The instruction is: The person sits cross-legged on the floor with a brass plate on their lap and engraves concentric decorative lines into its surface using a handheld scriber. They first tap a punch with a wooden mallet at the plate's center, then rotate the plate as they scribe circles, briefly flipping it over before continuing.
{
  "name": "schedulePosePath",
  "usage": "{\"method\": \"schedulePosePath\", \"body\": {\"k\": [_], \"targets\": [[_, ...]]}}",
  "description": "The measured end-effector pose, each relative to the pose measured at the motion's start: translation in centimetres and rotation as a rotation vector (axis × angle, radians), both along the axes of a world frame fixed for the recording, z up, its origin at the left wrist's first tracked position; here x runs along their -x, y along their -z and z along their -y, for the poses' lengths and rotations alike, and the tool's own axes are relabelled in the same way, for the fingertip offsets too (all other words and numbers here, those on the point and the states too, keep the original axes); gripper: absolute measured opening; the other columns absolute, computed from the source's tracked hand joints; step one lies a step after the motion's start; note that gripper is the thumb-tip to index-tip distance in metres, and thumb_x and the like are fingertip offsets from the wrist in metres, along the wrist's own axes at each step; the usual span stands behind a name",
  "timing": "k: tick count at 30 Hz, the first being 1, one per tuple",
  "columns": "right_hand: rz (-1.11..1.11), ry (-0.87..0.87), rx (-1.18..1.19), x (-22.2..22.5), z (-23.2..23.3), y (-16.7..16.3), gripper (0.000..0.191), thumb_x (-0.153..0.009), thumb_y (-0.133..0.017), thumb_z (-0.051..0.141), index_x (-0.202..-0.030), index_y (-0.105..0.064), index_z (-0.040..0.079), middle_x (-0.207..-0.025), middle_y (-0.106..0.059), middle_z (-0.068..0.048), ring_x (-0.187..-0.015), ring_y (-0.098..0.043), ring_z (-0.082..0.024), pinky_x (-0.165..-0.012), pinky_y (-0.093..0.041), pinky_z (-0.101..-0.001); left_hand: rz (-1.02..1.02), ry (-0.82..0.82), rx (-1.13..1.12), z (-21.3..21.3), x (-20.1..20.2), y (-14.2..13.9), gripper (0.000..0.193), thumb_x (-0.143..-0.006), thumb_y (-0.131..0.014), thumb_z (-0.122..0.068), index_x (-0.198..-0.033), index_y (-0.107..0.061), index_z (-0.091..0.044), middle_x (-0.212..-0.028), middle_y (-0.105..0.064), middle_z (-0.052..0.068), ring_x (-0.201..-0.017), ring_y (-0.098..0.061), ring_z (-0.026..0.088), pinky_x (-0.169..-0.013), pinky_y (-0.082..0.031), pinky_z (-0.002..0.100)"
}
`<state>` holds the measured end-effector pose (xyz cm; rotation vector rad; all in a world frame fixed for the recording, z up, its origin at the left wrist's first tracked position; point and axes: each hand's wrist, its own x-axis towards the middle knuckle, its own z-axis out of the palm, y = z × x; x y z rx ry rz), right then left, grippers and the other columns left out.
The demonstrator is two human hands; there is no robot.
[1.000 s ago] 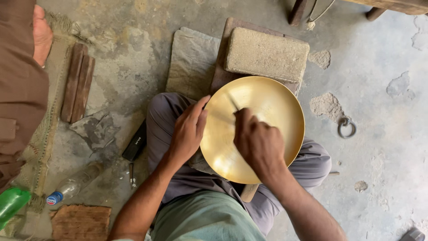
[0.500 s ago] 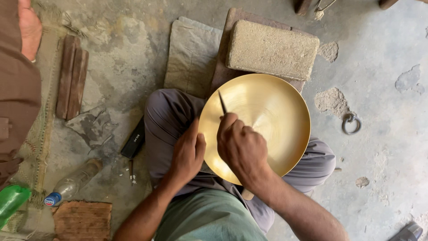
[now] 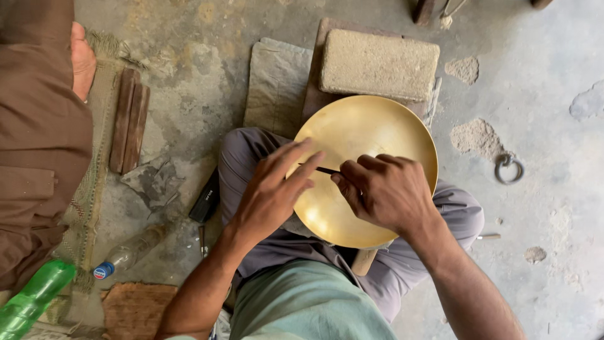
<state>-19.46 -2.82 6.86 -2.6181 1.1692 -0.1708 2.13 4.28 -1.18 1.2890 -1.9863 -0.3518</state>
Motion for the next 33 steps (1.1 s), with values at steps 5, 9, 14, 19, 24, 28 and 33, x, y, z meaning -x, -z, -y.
{"method": "schedulePosePath", "body": {"k": [5,9,14,19,24,28,33], "targets": [[0.149,0.092,-0.069,2.0,0.2,-0.1,0.026,-0.091,-0.072,0.036,-0.083,-0.077,0.012,-0.067,-0.07,-0.004,-0.056,-0.062,-0.026,-0.049,-0.047,-0.0417,-0.022,0.044,-0.135,0.9,2.1,-1.3,0.042,-0.092,-0.072,-0.001,-0.133,-0.069,-0.011,-0.107,-0.065,0.004,-0.103,-0.064,0.023,-0.092,-0.052,0.039],[0.364,0.168,-0.114,4.0,0.0,1.5,0.03,-0.087,-0.075,0.038,-0.084,-0.076,0.009,-0.073,-0.072,-0.004,-0.063,-0.066,-0.021,-0.054,-0.049,-0.0351,-0.077,0.018,-0.176,0.8,2.5,-2.3,0.028,-0.093,-0.073,-0.006,-0.12,-0.073,-0.009,-0.092,-0.063,0.004,-0.091,-0.062,0.025,-0.083,-0.052,0.039],[0.801,0.36,-0.541,4.6,1.1,6.0,0.033,-0.098,-0.069,0.032,-0.083,-0.069,0.002,-0.074,-0.067,-0.004,-0.073,-0.058,-0.012,-0.069,-0.047,-0.0269,-0.078,-0.022,-0.256,1.0,2.5,-2.7,0.028,-0.096,-0.073,-0.007,-0.124,-0.073,-0.009,-0.089,-0.065,0.004,-0.084,-0.059,0.024,-0.076,-0.051,0.039],[0.932,0.402,-0.854,5.9,1.6,8.0,0.033,-0.097,-0.06,0.021,-0.071,-0.063,0.0,-0.067,-0.062,-0.002,-0.066,-0.053,-0.007,-0.063,-0.044,-0.0241,-0.075,-0.023,-0.251,1.0,3.2,-2.8,0.032,-0.095,-0.074,-0.007,-0.127,-0.072,-0.01,-0.09,-0.064,0.005,-0.085,-0.058,0.024,-0.075,-0.051,0.037],[1.166,0.257,-0.859,6.6,-1.1,7.9,0.029,-0.094,-0.051,0.009,-0.069,-0.039,0.003,-0.069,-0.043,-0.003,-0.072,-0.045,-0.016,-0.082,-0.05,-0.0333,-0.077,0.019,-0.254,0.0,3.6,-3.1,0.038,-0.091,-0.076,-0.004,-0.128,-0.072,-0.012,-0.089,-0.062,0.003,-0.086,-0.058,0.023,-0.078,-0.052,0.038],[1.222,0.283,-0.802,6.1,-2.2,8.1,0.029,-0.089,-0.051,0.01,-0.065,-0.037,0.001,-0.066,-0.041,-0.005,-0.068,-0.04,-0.018,-0.077,-0.046,-0.0364,-0.055,0.036,-0.247,-0.3,3.7,-3.1,0.04,-0.09,-0.076,-0.003,-0.129,-0.073,-0.013,-0.09,-0.063,0.002,-0.088,-0.059,0.022,-0.08,-0.053,0.037],[1.158,0.325,-0.859,5.7,-1.2,7.7,0.036,-0.091,-0.055,0.012,-0.067,-0.029,0.004,-0.066,-0.033,0.0,-0.066,-0.033,-0.012,-0.062,-0.032,-0.0303,-0.07,0.018,-0.278,-0.3,3.4,-3.4,0.038,-0.09,-0.076,-0.005,-0.127,-0.073,-0.012,-0.1,-0.066,0.005,-0.089,-0.059,0.022,-0.08,-0.053,0.036]]}}
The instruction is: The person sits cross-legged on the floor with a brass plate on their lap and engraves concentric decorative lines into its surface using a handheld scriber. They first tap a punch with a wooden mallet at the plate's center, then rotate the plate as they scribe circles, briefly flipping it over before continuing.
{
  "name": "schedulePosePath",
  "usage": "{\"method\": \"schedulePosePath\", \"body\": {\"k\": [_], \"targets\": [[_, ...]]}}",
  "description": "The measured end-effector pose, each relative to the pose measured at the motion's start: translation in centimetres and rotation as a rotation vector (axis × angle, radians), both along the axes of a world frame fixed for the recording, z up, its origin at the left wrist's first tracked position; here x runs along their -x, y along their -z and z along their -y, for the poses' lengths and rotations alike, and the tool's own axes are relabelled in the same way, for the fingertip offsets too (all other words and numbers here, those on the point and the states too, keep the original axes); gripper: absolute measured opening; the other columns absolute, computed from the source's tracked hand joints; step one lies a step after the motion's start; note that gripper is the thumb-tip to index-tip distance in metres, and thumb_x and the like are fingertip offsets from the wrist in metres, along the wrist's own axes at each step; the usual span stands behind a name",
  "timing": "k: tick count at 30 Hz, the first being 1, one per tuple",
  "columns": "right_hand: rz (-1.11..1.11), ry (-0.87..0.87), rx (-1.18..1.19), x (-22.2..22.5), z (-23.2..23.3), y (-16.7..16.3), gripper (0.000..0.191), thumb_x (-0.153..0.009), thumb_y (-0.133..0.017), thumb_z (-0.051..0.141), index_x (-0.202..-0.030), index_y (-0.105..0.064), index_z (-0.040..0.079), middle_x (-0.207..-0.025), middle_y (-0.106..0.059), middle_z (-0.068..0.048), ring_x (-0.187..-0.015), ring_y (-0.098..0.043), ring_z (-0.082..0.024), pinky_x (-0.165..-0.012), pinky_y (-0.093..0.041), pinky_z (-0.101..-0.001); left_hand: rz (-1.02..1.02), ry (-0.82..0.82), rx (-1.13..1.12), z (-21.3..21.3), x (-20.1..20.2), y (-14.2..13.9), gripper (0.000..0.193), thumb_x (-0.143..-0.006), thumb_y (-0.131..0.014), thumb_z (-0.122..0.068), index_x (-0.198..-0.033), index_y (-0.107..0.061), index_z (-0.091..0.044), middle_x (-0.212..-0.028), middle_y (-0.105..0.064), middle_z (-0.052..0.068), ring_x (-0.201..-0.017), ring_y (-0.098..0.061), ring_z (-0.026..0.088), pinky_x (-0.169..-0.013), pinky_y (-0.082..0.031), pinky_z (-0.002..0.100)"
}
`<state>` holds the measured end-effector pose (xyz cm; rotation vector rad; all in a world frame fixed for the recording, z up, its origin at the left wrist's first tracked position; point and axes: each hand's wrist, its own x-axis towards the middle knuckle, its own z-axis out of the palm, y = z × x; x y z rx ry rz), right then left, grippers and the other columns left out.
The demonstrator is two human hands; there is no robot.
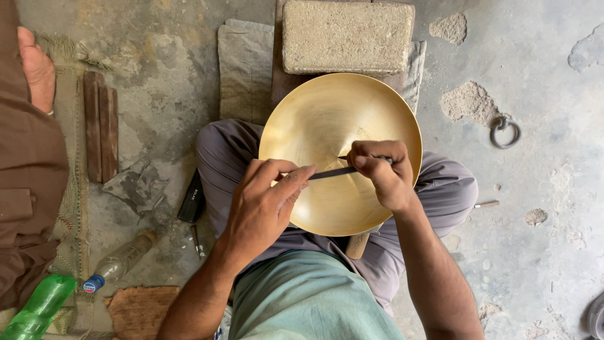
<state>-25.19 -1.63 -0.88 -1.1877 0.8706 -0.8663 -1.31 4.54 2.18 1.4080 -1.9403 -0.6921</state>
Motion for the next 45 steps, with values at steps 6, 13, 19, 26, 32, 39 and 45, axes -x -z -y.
{"method": "schedulePosePath", "body": {"k": [6,13,19,26,32,39,45], "targets": [[-0.381,0.005,0.054,-3.3,1.9,-0.1,0.054,-0.087,-0.075,0.021,-0.052,-0.036,0.009,-0.051,-0.029,0.008,-0.051,-0.025,-0.003,-0.045,-0.019,-0.0305,0.001,-0.077,-0.059,0.2,-1.6,0.3,0.028,-0.094,-0.074,-0.008,-0.122,-0.075,-0.009,-0.1,-0.064,0.007,-0.093,-0.061,0.025,-0.079,-0.053,0.037],[-0.352,-0.071,0.116,-5.1,2.8,-0.5,0.049,-0.087,-0.074,0.018,-0.055,-0.039,0.006,-0.054,-0.029,0.007,-0.055,-0.027,-0.002,-0.046,-0.02,-0.0293,-0.134,0.051,-0.259,0.6,-3.6,1.3,0.026,-0.092,-0.075,-0.014,-0.116,-0.074,-0.005,-0.097,-0.073,0.01,-0.09,-0.071,0.027,-0.076,-0.055,0.039],[-0.456,-0.079,0.093,-6.9,2.1,0.0,0.051,-0.085,-0.076,0.017,-0.054,-0.039,0.004,-0.052,-0.028,0.004,-0.054,-0.028,-0.001,-0.042,-0.023,-0.0295,-0.252,0.175,-0.524,2.9,-5.2,3.1,0.025,-0.093,-0.071,-0.011,-0.117,-0.068,-0.002,-0.099,-0.077,0.009,-0.092,-0.08,0.02,-0.076,-0.06,0.032],[-0.503,-0.08,0.127,-8.3,2.0,0.1,0.047,-0.083,-0.074,0.017,-0.053,-0.042,0.001,-0.048,-0.03,0.0,-0.049,-0.029,-0.005,-0.041,-0.025,-0.0301,-0.152,0.223,-0.602,3.1,-5.2,3.3,0.01,-0.095,-0.065,-0.005,-0.104,-0.066,-0.002,-0.096,-0.076,0.01,-0.092,-0.079,0.022,-0.076,-0.06,0.036],[-0.531,-0.052,0.173,-9.0,2.5,0.4,0.039,-0.08,-0.072,0.016,-0.055,-0.047,-0.001,-0.046,-0.033,-0.002,-0.047,-0.032,-0.006,-0.041,-0.03,-0.0295,-0.03,0.254,-0.566,3.3,-5.3,3.3,0.02,-0.095,-0.062,-0.003,-0.115,-0.061,-0.005,-0.095,-0.077,0.008,-0.092,-0.078,0.025,-0.075,-0.059,0.039],[-0.515,-0.047,0.147,-9.2,2.4,0.6,0.037,-0.081,-0.071,0.016,-0.056,-0.049,0.0,-0.045,-0.036,-0.001,-0.045,-0.034,-0.006,-0.041,-0.031,-0.0293,-0.006,0.236,-0.55,2.9,-5.4,4.3,0.023,-0.095,-0.061,0.0,-0.117,-0.061,-0.005,-0.095,-0.077,0.008,-0.092,-0.078,0.023,-0.077,-0.061,0.038],[-0.505,-0.032,0.153,-9.3,2.5,0.8,0.036,-0.082,-0.07,0.015,-0.056,-0.05,0.001,-0.045,-0.037,0.0,-0.045,-0.034,-0.006,-0.041,-0.031,-0.0289,-0.053,0.215,-0.541,2.5,-5.5,5.0,0.04,-0.091,-0.055,0.008,-0.129,-0.058,-0.005,-0.098,-0.076,0.009,-0.091,-0.079,0.022,-0.078,-0.063,0.036]]}}
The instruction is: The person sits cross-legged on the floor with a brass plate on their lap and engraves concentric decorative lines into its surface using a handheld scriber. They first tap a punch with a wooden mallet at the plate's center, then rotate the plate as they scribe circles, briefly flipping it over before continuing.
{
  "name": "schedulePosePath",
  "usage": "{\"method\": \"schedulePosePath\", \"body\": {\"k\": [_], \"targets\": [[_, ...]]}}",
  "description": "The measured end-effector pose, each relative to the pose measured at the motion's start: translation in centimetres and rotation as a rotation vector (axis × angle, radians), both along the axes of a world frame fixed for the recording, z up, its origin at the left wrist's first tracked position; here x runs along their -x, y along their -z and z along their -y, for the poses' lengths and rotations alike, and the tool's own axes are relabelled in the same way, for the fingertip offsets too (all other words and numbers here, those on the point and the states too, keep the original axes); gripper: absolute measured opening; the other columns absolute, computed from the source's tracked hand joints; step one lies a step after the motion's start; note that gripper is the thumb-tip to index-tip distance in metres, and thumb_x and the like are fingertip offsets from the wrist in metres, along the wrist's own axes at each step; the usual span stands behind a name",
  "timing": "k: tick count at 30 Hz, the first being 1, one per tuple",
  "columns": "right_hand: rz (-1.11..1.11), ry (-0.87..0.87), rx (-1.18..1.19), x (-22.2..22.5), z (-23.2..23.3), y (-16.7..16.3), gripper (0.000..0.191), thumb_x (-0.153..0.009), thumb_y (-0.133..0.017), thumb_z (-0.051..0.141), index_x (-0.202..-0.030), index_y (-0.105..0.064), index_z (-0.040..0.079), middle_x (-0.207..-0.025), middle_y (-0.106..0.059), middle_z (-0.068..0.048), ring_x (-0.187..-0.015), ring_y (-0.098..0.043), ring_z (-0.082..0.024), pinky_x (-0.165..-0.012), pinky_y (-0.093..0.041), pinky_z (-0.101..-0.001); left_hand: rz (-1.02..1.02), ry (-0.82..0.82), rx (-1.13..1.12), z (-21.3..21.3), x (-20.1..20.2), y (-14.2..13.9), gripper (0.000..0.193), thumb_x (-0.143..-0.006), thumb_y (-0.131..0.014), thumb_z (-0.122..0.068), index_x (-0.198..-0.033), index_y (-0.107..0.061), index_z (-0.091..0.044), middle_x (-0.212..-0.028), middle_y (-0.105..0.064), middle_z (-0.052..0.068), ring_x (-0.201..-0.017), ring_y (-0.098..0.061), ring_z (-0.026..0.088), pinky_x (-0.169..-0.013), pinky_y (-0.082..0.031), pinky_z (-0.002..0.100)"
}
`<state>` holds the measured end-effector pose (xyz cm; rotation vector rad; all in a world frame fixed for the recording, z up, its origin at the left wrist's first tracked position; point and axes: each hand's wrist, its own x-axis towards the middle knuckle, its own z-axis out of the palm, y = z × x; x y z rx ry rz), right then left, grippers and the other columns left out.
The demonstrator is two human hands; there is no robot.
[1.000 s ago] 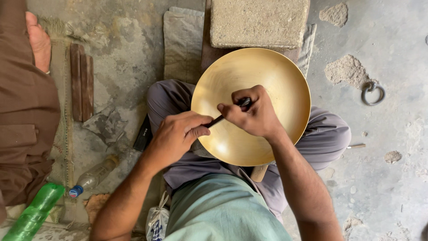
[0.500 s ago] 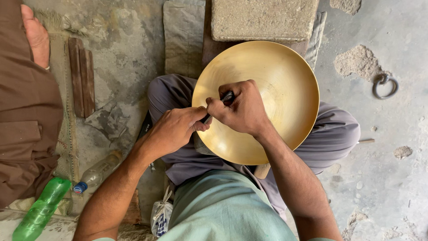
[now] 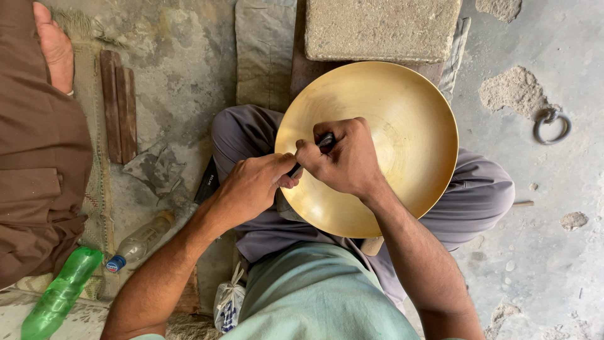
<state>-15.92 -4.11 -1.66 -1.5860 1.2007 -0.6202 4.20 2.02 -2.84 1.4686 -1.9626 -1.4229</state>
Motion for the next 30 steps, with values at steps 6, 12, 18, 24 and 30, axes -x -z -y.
{"method": "schedulePosePath", "body": {"k": [6,12,18,24,30], "targets": [[-0.032,0.008,-0.006,-0.1,-0.1,0.0,0.036,-0.082,-0.07,0.015,-0.055,-0.05,0.002,-0.044,-0.037,-0.001,-0.044,-0.034,-0.005,-0.04,-0.031,-0.0286,0.019,0.005,0.028,-0.3,0.0,0.3,0.041,-0.092,-0.053,0.009,-0.13,-0.057,-0.005,-0.099,-0.076,0.009,-0.092,-0.08,0.021,-0.078,-0.062,0.035],[-0.016,0.014,-0.009,-0.3,0.0,-0.1,0.037,-0.082,-0.07,0.015,-0.055,-0.05,0.001,-0.044,-0.038,0.001,-0.045,-0.035,-0.004,-0.04,-0.03,-0.0276,0.009,-0.024,0.018,-0.5,0.1,0.5,0.045,-0.092,-0.052,0.009,-0.134,-0.056,-0.005,-0.099,-0.076,0.01,-0.092,-0.079,0.022,-0.079,-0.063,0.034],[-0.026,0.024,-0.049,-0.4,0.1,-0.3,0.039,-0.083,-0.07,0.013,-0.055,-0.046,0.0,-0.048,-0.034,0.001,-0.049,-0.032,-0.003,-0.041,-0.026,-0.0283,0.009,-0.044,0.052,-0.6,0.1,0.2,0.046,-0.09,-0.053,0.011,-0.133,-0.057,-0.005,-0.101,-0.076,0.01,-0.093,-0.079,0.022,-0.08,-0.063,0.034],[-0.023,0.011,-0.006,-0.4,0.1,-0.3,0.039,-0.084,-0.072,0.013,-0.057,-0.048,0.0,-0.047,-0.034,-0.004,-0.048,-0.032,-0.005,-0.041,-0.029,-0.0287,0.001,-0.052,0.044,-0.5,0.6,0.2,0.029,-0.094,-0.055,0.009,-0.118,-0.06,-0.007,-0.097,-0.076,0.008,-0.091,-0.08,0.021,-0.083,-0.06,0.032],[0.197,0.055,-0.226,-0.2,0.2,-0.3,0.038,-0.088,-0.065,0.019,-0.056,-0.05,0.006,-0.05,-0.062,-0.003,-0.053,-0.07,-0.002,-0.041,-0.049,-0.0242,0.102,0.004,0.044,0.6,2.4,1.0,0.021,-0.095,-0.06,0.003,-0.115,-0.059,-0.005,-0.093,-0.073,0.013,-0.089,-0.076,0.029,-0.073,-0.059,0.04]]}}
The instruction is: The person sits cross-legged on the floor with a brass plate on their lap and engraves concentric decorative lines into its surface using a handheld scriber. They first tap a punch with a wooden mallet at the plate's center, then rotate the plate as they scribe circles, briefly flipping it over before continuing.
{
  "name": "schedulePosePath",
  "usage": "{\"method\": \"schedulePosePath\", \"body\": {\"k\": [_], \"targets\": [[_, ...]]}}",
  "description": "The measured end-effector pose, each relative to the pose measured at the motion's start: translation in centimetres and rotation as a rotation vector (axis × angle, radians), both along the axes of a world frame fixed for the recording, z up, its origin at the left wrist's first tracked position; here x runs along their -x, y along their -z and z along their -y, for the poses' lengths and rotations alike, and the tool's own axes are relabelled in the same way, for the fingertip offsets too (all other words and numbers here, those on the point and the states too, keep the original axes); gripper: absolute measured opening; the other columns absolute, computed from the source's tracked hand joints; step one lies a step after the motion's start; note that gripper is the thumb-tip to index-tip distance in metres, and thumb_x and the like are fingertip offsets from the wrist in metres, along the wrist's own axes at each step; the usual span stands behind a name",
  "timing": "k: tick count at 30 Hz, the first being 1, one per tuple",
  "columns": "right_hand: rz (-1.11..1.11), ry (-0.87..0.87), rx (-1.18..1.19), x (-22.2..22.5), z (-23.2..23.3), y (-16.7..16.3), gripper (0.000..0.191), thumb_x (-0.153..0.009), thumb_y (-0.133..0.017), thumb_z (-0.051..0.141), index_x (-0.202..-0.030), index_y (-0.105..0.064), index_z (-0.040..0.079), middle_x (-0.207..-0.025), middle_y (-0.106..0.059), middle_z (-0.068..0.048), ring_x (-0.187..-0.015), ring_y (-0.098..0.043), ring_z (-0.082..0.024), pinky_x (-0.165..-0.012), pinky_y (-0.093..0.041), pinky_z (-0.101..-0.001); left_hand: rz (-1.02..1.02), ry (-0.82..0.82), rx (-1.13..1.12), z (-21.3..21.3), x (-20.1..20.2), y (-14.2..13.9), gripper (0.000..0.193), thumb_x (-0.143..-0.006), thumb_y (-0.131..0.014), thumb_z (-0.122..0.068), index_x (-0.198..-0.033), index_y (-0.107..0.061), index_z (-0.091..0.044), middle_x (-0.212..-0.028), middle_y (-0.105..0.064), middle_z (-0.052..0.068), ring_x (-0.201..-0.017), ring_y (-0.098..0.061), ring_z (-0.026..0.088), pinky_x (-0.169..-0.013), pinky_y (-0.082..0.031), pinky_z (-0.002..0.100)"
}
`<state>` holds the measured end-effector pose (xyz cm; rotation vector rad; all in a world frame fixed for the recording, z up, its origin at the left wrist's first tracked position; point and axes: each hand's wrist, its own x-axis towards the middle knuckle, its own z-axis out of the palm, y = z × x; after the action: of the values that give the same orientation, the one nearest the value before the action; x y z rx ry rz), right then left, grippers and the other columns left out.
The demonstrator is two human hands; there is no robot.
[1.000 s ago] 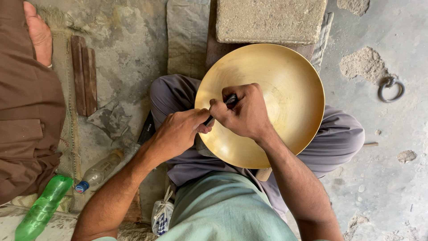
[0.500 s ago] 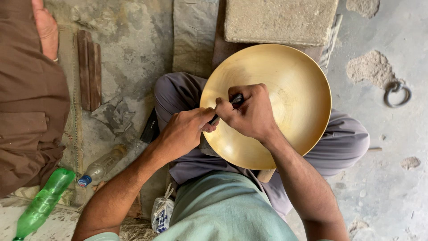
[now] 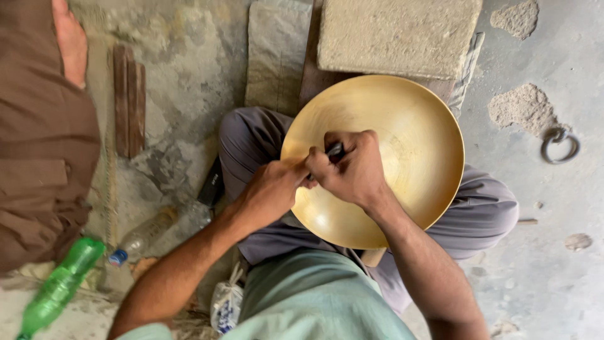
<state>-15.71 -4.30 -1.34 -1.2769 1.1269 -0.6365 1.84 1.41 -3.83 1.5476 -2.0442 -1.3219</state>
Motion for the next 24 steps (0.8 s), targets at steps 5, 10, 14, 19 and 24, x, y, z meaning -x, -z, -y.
{"method": "schedulePosePath", "body": {"k": [5,10,14,19,24], "targets": [[-0.231,-0.045,0.328,-0.2,0.0,0.9,0.037,-0.084,-0.072,0.013,-0.056,-0.049,0.003,-0.043,-0.046,-0.007,-0.038,-0.045,-0.01,-0.039,-0.037,-0.029,-0.182,-0.042,-0.036,-1.0,-1.4,-1.0,0.028,-0.094,-0.059,0.003,-0.122,-0.057,-0.002,-0.098,-0.074,0.014,-0.093,-0.076,0.029,-0.078,-0.061,0.039],[-0.179,-0.018,0.443,0.2,-1.1,1.9,0.037,-0.083,-0.073,0.014,-0.057,-0.048,0.005,-0.045,-0.045,-0.006,-0.039,-0.047,-0.01,-0.04,-0.037,-0.0289,-0.142,-0.025,-0.089,-2.3,-1.6,-1.1,0.04,-0.093,-0.05,0.007,-0.132,-0.053,-0.002,-0.097,-0.072,0.014,-0.093,-0.075,0.03,-0.083,-0.061,0.038],[-0.202,-0.009,0.51,0.5,-1.6,2.4,0.038,-0.082,-0.075,0.015,-0.058,-0.047,0.005,-0.045,-0.042,-0.006,-0.038,-0.044,-0.015,-0.04,-0.035,-0.0306,-0.123,0.018,-0.086,-2.2,-1.8,-0.9,0.039,-0.097,-0.049,0.005,-0.135,-0.051,-0.005,-0.098,-0.07,0.013,-0.092,-0.074,0.029,-0.084,-0.061,0.039],[-0.215,0.003,0.574,0.5,-1.8,2.7,0.038,-0.081,-0.076,0.016,-0.06,-0.045,0.007,-0.047,-0.043,-0.006,-0.039,-0.046,-0.016,-0.041,-0.037,-0.0311,-0.135,0.052,-0.08,-2.2,-1.9,-0.6,0.058,-0.095,-0.046,0.007,-0.15,-0.042,-0.011,-0.096,-0.069,0.014,-0.088,-0.072,0.029,-0.082,-0.061,0.039],[-0.213,-0.008,0.614,0.8,-2.0,3.2,0.039,-0.081,-0.077,0.016,-0.06,-0.045,0.007,-0.047,-0.042,-0.006,-0.04,-0.045,-0.018,-0.041,-0.036,-0.0327,-0.161,0.047,-0.111,-2.4,-2.1,-0.3,0.057,-0.094,-0.047,0.007,-0.148,-0.044,-0.011,-0.097,-0.07,0.014,-0.09,-0.074,0.028,-0.081,-0.061,0.039]]}}
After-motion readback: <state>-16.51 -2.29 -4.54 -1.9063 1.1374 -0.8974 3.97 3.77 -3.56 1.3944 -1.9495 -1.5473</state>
